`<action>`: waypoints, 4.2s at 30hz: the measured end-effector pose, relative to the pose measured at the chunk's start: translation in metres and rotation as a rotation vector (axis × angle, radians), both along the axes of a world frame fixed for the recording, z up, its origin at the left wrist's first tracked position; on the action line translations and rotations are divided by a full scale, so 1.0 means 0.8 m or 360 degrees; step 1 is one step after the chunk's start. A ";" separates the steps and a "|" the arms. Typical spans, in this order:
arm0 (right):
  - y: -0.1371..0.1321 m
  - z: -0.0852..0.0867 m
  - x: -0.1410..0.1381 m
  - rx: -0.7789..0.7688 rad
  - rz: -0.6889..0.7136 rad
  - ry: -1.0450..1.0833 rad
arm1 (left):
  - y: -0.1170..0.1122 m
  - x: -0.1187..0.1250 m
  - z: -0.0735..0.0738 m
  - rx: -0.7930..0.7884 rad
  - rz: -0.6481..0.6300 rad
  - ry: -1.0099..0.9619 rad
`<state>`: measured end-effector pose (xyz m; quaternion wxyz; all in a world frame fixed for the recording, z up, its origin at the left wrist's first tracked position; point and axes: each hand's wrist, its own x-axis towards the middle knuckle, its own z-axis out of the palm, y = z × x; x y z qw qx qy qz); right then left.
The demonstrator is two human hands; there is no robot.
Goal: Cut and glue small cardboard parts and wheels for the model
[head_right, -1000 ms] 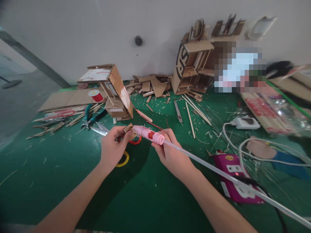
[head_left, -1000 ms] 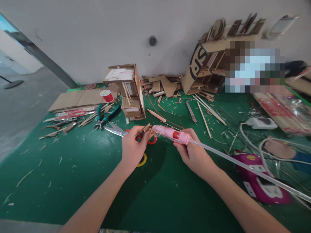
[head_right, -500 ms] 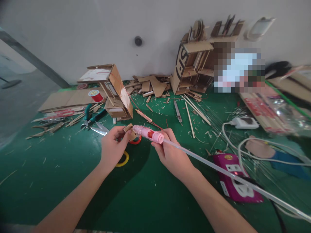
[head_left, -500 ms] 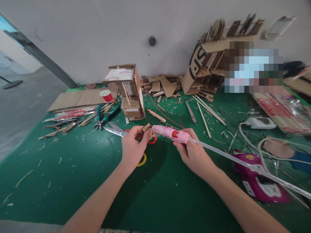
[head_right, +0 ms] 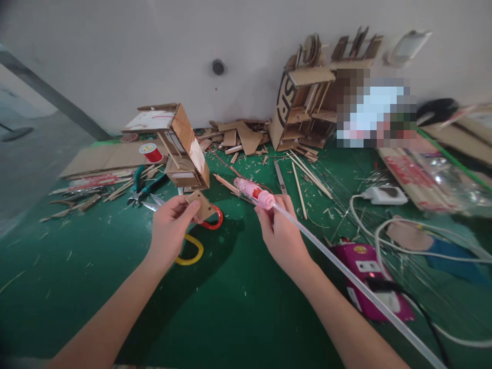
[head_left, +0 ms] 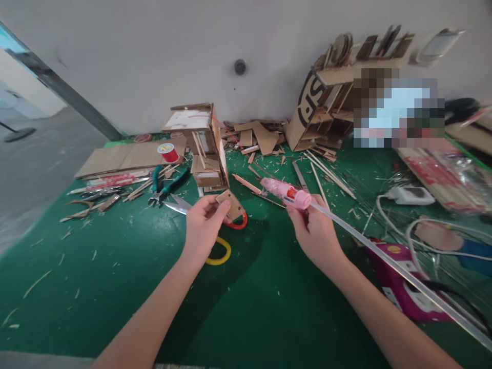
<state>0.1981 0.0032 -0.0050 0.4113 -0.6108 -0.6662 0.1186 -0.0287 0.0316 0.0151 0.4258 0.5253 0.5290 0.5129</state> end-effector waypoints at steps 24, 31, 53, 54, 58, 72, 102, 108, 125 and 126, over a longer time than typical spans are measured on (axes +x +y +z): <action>0.076 -0.017 0.004 0.0072 -0.0094 -0.0246 | -0.011 0.007 0.012 -0.0111 -0.0316 -0.0168; 0.042 0.002 0.014 -0.0037 -0.0174 -0.0609 | -0.010 0.008 0.008 -0.0146 -0.0306 -0.0205; 0.007 0.026 -0.040 -0.0555 0.0683 0.0468 | -0.009 0.011 -0.001 -0.0350 -0.0573 -0.0164; 0.007 0.022 -0.040 -0.0557 0.0690 0.0504 | -0.009 0.010 -0.001 -0.0344 -0.0583 -0.0142; 0.003 0.008 -0.038 -0.0590 0.0673 0.0638 | -0.010 0.009 -0.001 -0.0367 -0.0614 -0.0127; -0.002 -0.002 -0.037 -0.0390 0.0583 0.0409 | -0.015 0.011 -0.004 -0.0302 -0.0536 0.0132; 0.021 -0.021 -0.033 -0.0094 0.0611 0.0082 | 0.012 -0.019 -0.012 0.0619 -0.0541 0.1789; 0.017 -0.020 -0.035 -0.0071 0.0470 -0.0067 | 0.009 -0.018 -0.011 0.0606 -0.0759 0.1800; 0.016 -0.018 -0.035 -0.0062 0.0399 -0.0199 | 0.001 -0.025 0.014 0.0589 -0.0966 0.2044; 0.016 -0.014 -0.036 -0.0060 0.0393 -0.0221 | 0.000 -0.025 0.015 0.0594 -0.0970 0.2038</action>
